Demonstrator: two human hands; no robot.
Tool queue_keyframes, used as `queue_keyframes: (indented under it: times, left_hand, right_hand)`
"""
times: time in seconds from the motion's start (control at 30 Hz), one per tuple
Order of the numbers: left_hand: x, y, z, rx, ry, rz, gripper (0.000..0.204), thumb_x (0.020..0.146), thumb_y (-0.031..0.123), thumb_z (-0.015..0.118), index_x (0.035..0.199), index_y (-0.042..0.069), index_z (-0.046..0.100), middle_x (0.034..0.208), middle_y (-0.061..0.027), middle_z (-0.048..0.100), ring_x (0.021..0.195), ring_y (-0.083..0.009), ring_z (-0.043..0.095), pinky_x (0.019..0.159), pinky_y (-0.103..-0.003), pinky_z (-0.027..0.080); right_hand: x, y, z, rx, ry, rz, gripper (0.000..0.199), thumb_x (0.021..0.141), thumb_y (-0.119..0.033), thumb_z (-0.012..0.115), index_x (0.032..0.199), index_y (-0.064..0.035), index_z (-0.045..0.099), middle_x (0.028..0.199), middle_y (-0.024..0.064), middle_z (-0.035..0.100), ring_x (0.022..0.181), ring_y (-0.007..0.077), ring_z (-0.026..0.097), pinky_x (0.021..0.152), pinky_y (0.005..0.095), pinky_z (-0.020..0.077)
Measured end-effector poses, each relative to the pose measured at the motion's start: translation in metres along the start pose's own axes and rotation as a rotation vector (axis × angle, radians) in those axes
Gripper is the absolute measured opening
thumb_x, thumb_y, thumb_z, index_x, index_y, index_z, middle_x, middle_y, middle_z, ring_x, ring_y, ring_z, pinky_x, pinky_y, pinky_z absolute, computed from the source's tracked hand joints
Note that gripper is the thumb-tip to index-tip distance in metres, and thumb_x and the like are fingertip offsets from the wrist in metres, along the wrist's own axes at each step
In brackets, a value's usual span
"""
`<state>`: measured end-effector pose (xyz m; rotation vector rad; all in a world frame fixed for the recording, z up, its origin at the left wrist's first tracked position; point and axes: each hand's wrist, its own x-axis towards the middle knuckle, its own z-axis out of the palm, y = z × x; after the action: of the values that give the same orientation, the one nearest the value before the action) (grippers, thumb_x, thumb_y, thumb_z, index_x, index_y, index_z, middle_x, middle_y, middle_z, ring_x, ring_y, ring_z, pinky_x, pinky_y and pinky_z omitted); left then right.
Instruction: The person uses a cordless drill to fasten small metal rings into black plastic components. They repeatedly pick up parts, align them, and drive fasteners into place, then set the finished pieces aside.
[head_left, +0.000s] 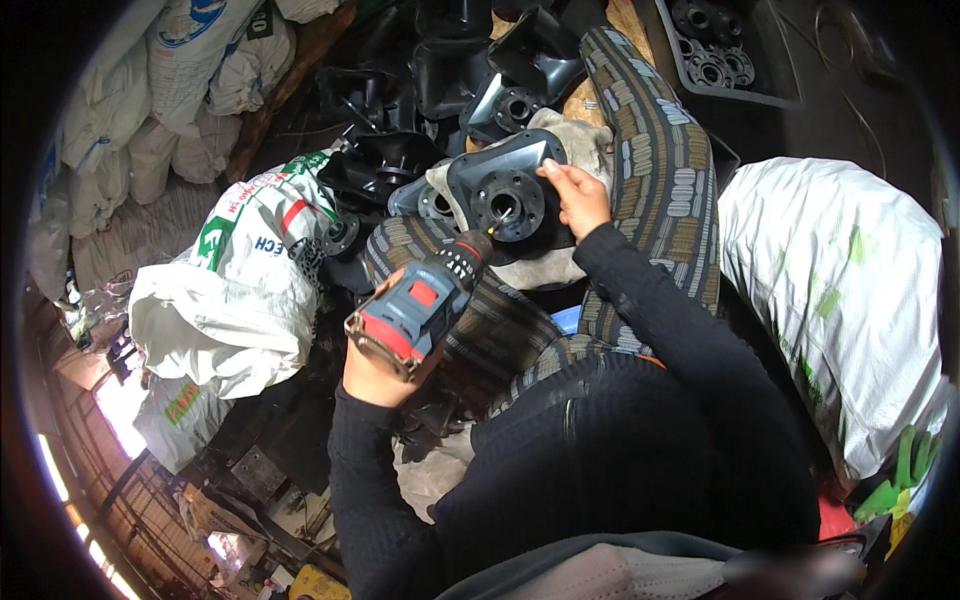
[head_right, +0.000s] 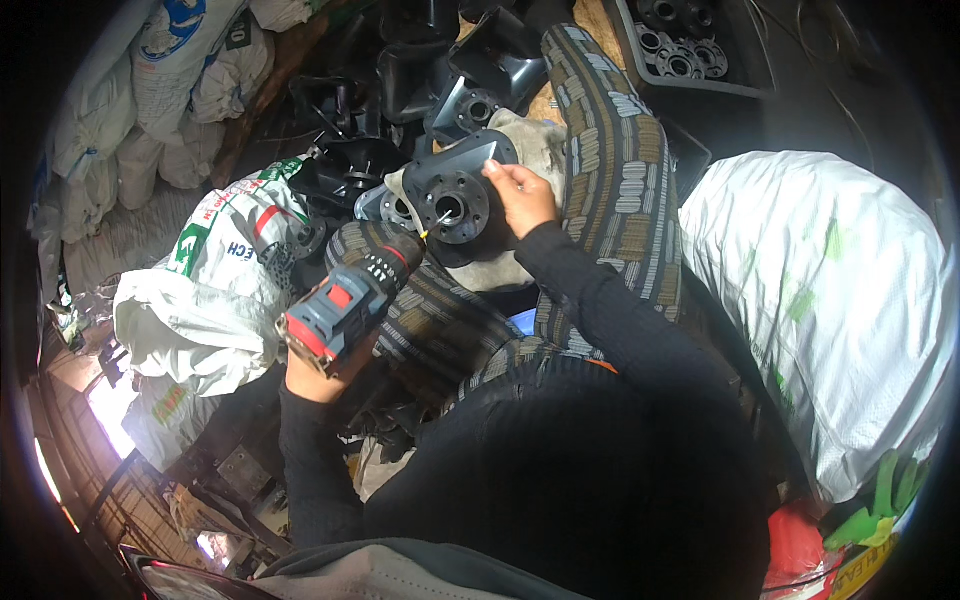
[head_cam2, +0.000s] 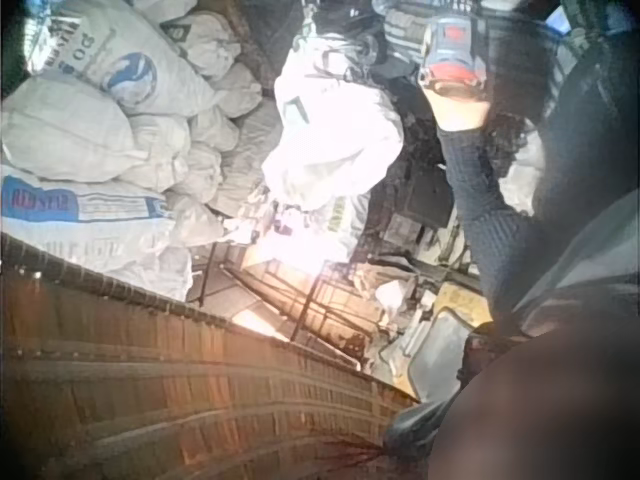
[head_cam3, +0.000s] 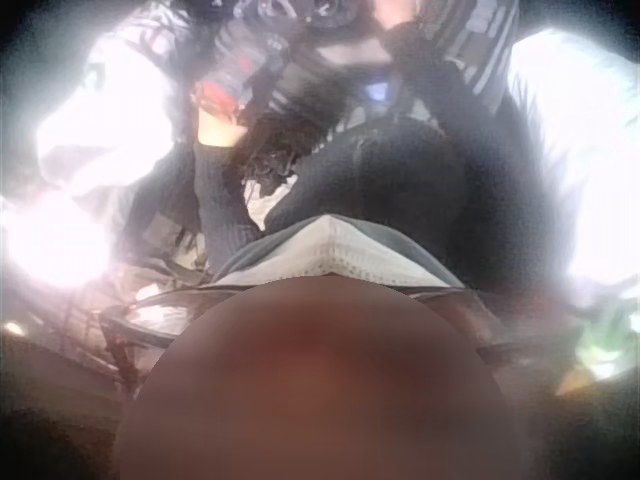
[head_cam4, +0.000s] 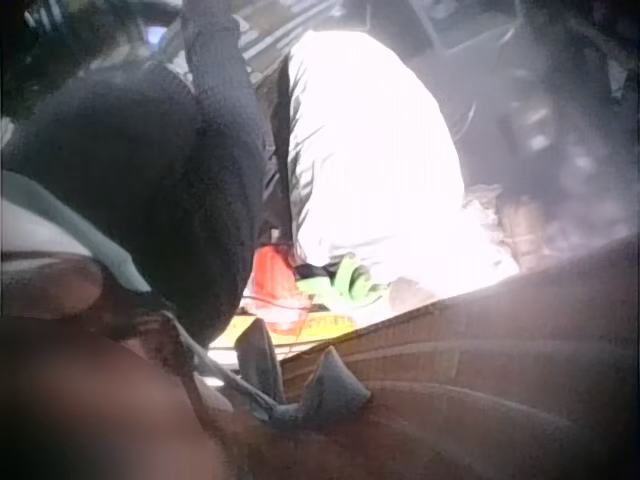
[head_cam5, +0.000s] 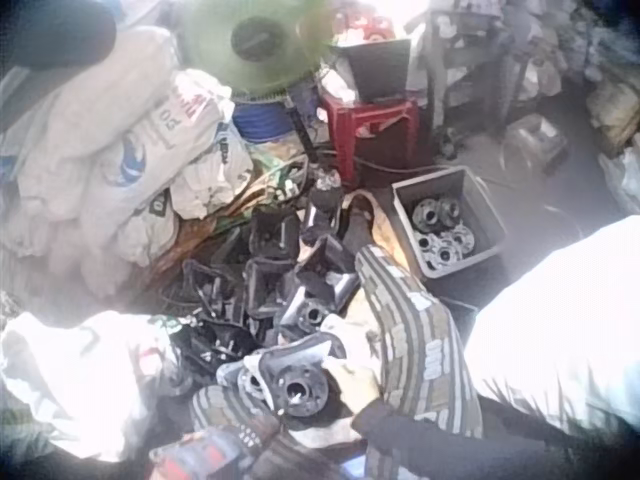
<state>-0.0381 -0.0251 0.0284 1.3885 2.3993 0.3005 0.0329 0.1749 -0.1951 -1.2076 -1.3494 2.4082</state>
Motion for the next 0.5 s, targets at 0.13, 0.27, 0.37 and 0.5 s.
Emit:
queue_keyframes:
  times: [0.13, 0.27, 0.37, 0.5]
  left_hand:
    - [0.013, -0.02, 0.009, -0.271, 0.008, -0.157, 0.033, 0.071, 0.008, 0.071, 0.103, 0.006, 0.063, 0.099, -0.0102, 0.066, 0.094, -0.0304, 0.063, 0.086, -0.04, 0.049]
    - [0.033, -0.031, 0.008, -0.277, -0.053, -0.159, 0.043, 0.069, 0.009, 0.073, 0.11, 0.004, 0.06, 0.104, -0.0131, 0.065, 0.097, -0.0313, 0.063, 0.086, -0.038, 0.05]
    - [0.053, -0.024, -0.001, -0.271, -0.143, -0.194, 0.056, 0.066, 0.009, 0.074, 0.118, 0.0, 0.056, 0.111, -0.0161, 0.064, 0.1, -0.0314, 0.063, 0.087, -0.036, 0.051]
    - [0.071, -0.022, -0.005, -0.288, -0.122, -0.232, 0.051, 0.068, 0.01, 0.073, 0.116, 0.001, 0.058, 0.105, -0.0159, 0.066, 0.095, -0.0318, 0.065, 0.084, -0.035, 0.052]
  right_hand:
    - [0.01, 0.021, 0.011, -0.395, 0.099, -0.181, 0.043, 0.087, -0.04, 0.066, 0.07, -0.0019, 0.061, 0.055, 0.0001, 0.047, 0.054, 0.0086, 0.042, 0.052, 0.029, 0.0358]
    - [0.006, 0.021, 0.014, -0.481, 0.084, -0.327, 0.047, 0.089, -0.037, 0.064, 0.064, 0.0004, 0.052, 0.056, 0.0088, 0.044, 0.052, 0.0196, 0.041, 0.052, 0.0352, 0.0351]
    - [0.008, 0.024, 0.01, -0.508, 0.069, -0.38, 0.045, 0.09, -0.033, 0.064, 0.063, 0.0008, 0.049, 0.058, 0.0115, 0.045, 0.053, 0.0249, 0.042, 0.053, 0.0371, 0.0365]
    - [0.006, 0.022, 0.011, -0.454, 0.062, -0.408, 0.044, 0.09, -0.03, 0.065, 0.063, 0.0012, 0.049, 0.059, 0.01, 0.042, 0.054, 0.0215, 0.04, 0.053, 0.0353, 0.0351]
